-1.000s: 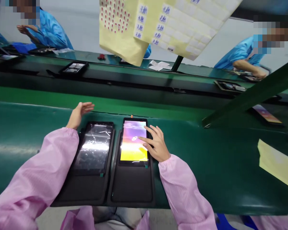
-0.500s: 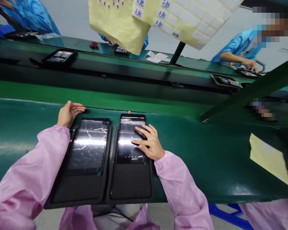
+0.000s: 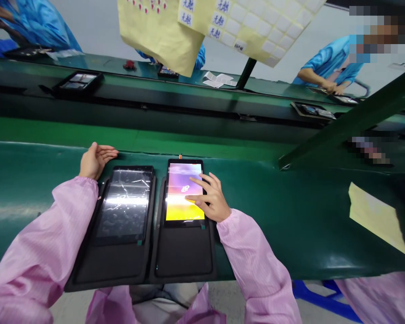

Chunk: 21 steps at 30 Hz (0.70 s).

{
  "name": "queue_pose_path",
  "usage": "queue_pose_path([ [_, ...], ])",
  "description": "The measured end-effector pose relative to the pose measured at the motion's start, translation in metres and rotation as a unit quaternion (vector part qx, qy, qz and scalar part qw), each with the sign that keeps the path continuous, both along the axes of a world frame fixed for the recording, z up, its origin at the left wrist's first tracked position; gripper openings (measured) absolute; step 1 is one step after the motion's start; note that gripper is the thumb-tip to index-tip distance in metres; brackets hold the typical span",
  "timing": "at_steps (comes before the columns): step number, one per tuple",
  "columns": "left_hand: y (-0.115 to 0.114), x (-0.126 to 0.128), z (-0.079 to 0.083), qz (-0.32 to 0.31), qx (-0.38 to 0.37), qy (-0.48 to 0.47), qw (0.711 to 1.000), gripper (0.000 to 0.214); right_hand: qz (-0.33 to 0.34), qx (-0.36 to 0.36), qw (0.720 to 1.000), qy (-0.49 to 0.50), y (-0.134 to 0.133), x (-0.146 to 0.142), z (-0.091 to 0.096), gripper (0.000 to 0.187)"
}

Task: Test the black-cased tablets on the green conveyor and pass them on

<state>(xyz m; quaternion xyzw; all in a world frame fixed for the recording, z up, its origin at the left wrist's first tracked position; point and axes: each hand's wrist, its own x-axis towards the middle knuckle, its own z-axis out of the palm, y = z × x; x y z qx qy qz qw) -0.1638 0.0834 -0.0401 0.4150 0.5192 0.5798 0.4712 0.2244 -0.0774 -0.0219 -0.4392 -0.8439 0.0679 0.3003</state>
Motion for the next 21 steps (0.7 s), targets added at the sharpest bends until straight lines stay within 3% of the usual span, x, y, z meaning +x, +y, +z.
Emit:
queue_pose_path([
  [12,0.001,0.0,-0.001,0.001,0.006,-0.013,1.0,0.047,0.066,-0.043,0.996,-0.044,-0.007,-0.005,-0.001,0.047],
  [16,0.002,-0.001,-0.002,-0.002,0.005,-0.016,1.0,0.049,-0.051,-0.029,0.996,-0.064,0.003,0.002,-0.006,0.045],
  [19,0.003,-0.002,-0.002,-0.001,0.004,-0.017,1.0,0.049,-0.15,-0.026,0.988,-0.03,0.01,0.01,-0.012,0.055],
  [21,0.004,-0.002,-0.003,-0.002,0.004,-0.02,1.0,0.049,-0.181,-0.035,0.983,0.003,0.013,0.015,-0.016,0.063],
])
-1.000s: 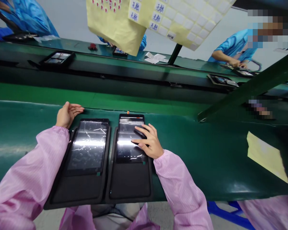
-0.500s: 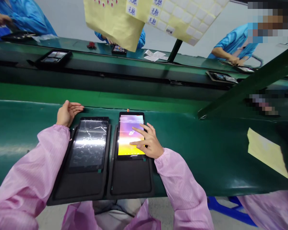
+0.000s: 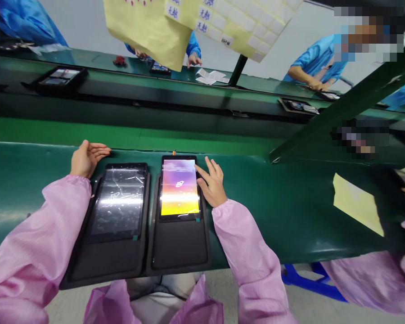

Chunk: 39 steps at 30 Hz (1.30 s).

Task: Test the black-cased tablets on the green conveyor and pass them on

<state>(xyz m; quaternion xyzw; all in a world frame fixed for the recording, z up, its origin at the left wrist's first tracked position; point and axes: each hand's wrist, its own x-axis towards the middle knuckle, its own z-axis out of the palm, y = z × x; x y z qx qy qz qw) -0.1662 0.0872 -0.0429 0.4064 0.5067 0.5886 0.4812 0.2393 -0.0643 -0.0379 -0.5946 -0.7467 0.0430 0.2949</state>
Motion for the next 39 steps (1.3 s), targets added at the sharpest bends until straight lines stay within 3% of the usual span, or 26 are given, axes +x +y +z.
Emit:
queue_pose_path([
  [8,0.001,-0.002,0.0,-0.002,-0.007,-0.011,1.0,0.048,-0.035,-0.002,0.997,0.067,0.009,0.005,-0.011,0.067],
  [16,0.003,-0.005,0.0,-0.009,-0.019,-0.05,0.999,0.049,0.003,0.008,0.987,0.161,0.015,0.002,-0.014,0.056],
  [21,0.002,-0.004,0.001,-0.003,-0.014,-0.055,0.998,0.048,0.053,-0.034,0.978,0.197,0.012,0.001,-0.014,0.054],
  [30,0.002,-0.002,0.004,0.005,-0.029,-0.07,0.997,0.051,0.069,-0.079,0.959,0.262,0.014,0.004,-0.019,0.056],
  [39,0.002,-0.003,0.003,0.003,-0.022,-0.074,0.997,0.051,0.053,-0.101,0.957,0.268,0.011,0.001,-0.013,0.058],
])
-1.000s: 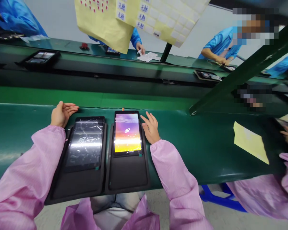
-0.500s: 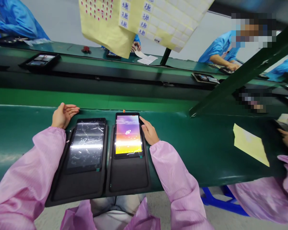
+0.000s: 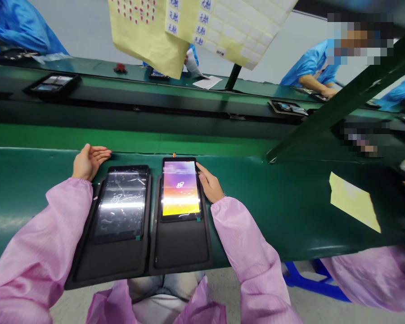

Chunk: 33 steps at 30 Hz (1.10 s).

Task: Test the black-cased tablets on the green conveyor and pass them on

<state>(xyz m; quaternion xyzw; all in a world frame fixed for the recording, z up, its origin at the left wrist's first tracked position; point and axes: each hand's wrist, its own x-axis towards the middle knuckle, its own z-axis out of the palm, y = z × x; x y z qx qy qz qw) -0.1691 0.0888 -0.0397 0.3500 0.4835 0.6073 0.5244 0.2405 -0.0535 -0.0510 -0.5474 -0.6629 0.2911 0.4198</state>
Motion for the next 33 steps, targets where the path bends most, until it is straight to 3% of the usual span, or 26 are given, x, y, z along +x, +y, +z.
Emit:
queue_pose_path([
  [33,-0.0014,0.0015,0.0026,0.001,-0.007,0.005,1.0,0.051,-0.013,0.0,1.0,-0.006,0.0004,-0.0006,0.0024,0.058],
])
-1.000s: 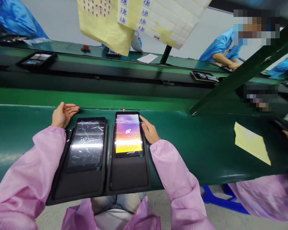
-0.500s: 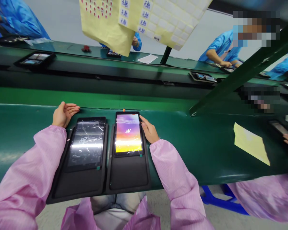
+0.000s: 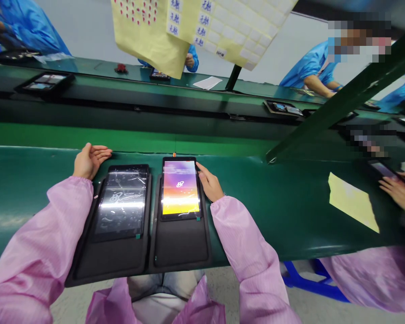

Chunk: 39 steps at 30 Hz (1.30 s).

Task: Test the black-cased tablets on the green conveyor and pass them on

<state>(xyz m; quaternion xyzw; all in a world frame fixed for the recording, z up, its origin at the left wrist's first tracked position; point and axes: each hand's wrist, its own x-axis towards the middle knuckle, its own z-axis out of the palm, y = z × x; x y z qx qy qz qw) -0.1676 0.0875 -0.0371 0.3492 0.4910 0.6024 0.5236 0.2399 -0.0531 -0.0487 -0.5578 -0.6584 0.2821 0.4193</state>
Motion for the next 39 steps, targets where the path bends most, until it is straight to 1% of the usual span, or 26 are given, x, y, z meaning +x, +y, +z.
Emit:
queue_pose_path([
  [17,0.0033,-0.0036,-0.0052,-0.004,0.008,0.015,1.0,0.049,0.002,-0.003,1.0,0.003,0.0001,0.0004,-0.0008,0.057],
  [25,0.0018,-0.0019,-0.0024,-0.003,0.003,0.012,1.0,0.05,0.001,0.0,1.0,0.002,0.0,-0.0005,-0.0005,0.057],
  [39,0.0022,-0.0019,-0.0027,-0.006,0.005,0.006,1.0,0.051,-0.001,0.001,1.0,0.003,0.0004,-0.0002,0.0008,0.057],
])
